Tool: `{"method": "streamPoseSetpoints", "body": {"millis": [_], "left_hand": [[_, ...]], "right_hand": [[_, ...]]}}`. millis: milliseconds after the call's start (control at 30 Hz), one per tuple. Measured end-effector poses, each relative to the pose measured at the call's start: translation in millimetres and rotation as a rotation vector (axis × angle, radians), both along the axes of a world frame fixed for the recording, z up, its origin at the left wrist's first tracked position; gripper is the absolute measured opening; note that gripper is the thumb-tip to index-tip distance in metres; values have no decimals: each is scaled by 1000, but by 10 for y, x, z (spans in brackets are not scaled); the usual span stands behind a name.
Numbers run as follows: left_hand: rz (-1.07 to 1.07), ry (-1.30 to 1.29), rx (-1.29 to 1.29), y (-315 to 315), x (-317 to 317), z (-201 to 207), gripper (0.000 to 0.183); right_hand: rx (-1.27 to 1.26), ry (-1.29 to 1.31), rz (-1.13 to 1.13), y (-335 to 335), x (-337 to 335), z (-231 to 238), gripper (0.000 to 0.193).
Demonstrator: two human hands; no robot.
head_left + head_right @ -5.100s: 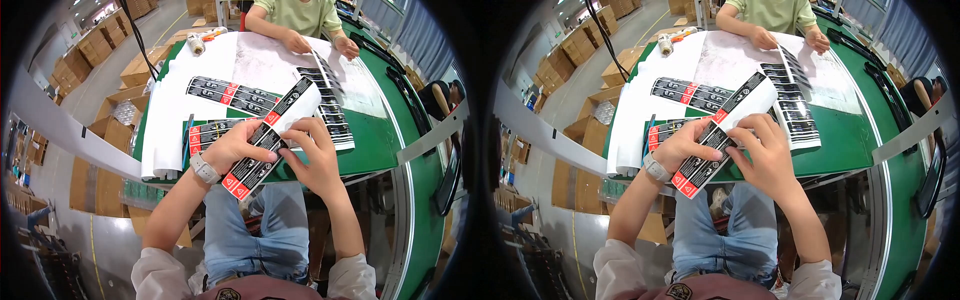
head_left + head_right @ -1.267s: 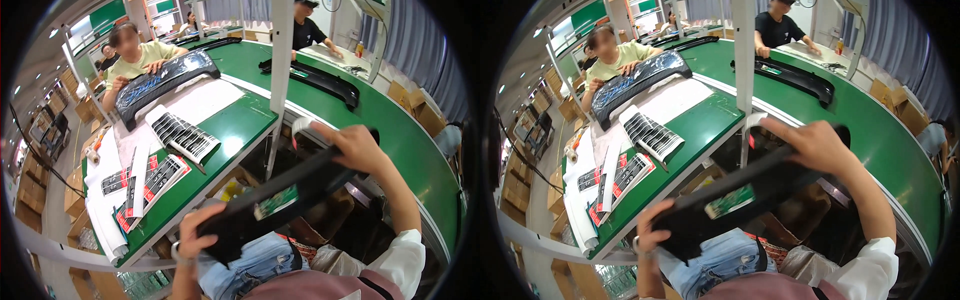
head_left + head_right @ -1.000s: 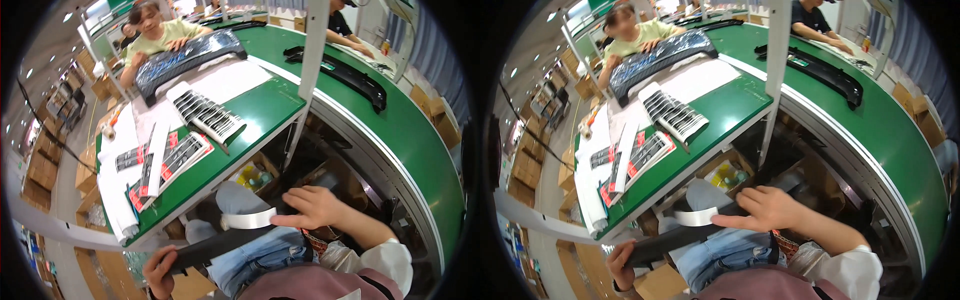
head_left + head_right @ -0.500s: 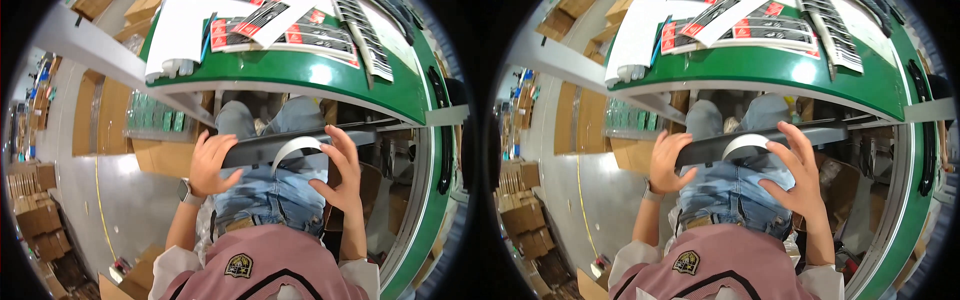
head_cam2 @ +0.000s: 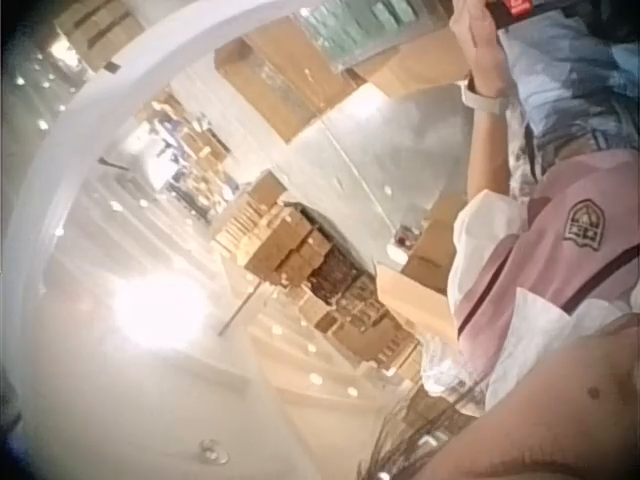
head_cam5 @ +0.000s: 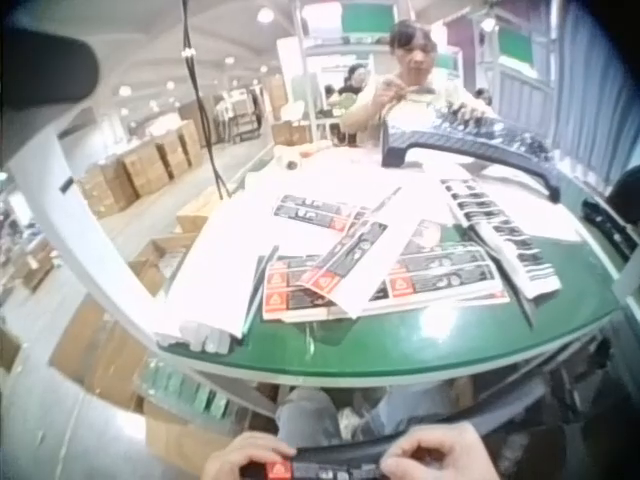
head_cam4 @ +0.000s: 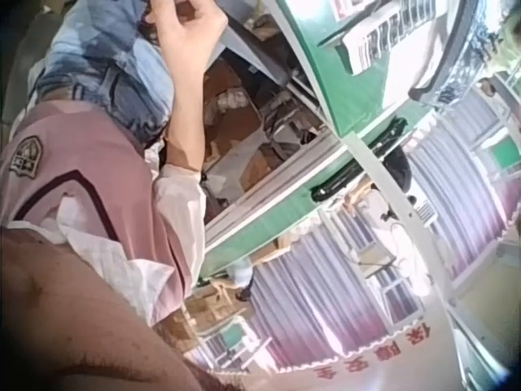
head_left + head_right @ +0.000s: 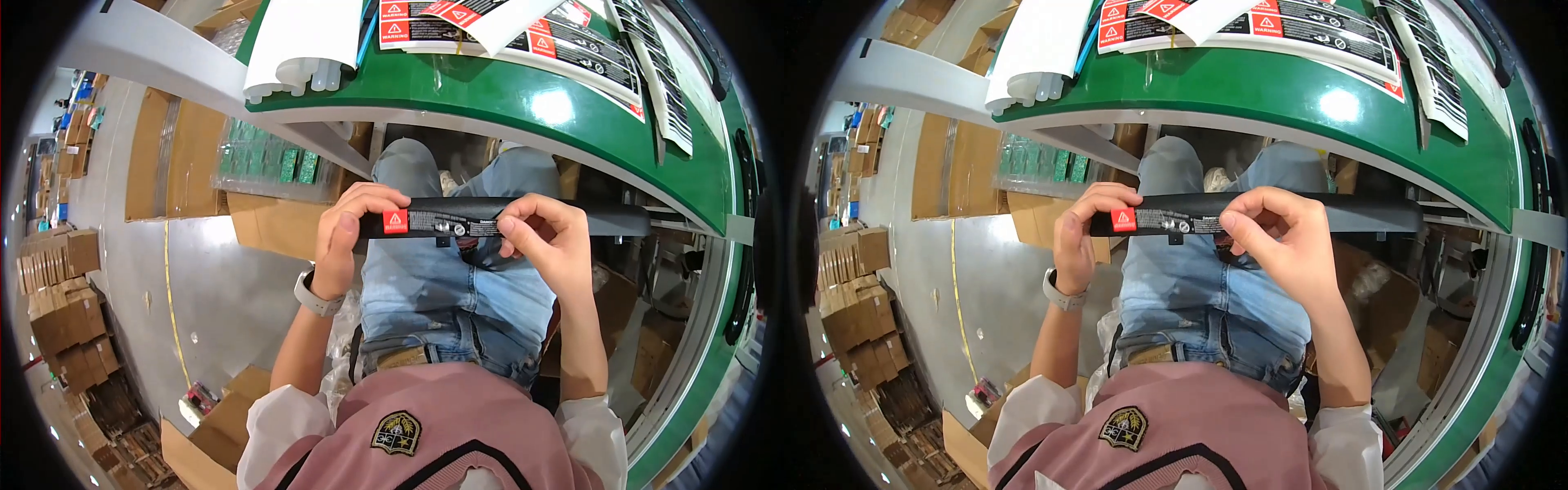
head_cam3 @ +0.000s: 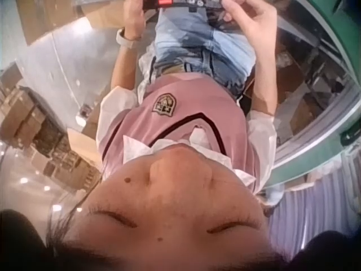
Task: Applying adhesive warning and informational labels to black plastic components on an assembly line.
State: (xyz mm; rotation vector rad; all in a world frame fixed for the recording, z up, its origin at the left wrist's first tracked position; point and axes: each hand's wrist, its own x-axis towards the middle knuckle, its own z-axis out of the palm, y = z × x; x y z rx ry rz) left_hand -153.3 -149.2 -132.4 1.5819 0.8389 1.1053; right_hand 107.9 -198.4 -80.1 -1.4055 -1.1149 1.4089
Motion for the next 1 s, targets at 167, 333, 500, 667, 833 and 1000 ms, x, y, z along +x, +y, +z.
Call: {"method": "streamPoseSetpoints", "body": {"millis": [167, 333, 500, 667, 833, 1000], "left_hand": [[31, 88, 41, -11, 5, 4, 12], [45, 63, -44, -12, -12, -13, 17], [83, 193, 37, -4, -19, -21, 19], [106, 245, 71, -23, -13, -11, 17], [144, 291, 146, -19, 17, -37, 16], [153, 321, 155, -25, 54, -28, 14]], "right_hand": [[-28, -50, -26, 26, -38, -28, 11], [-25, -275, -24, 64, -116, -36, 11], [-5, -371, 30, 83, -146, -45, 11], [21, -406, 8, 74, -201, -55, 10], [10, -390, -11, 83, -218, -76, 9], [-42, -423, -10, 85, -203, -54, 9]]}}
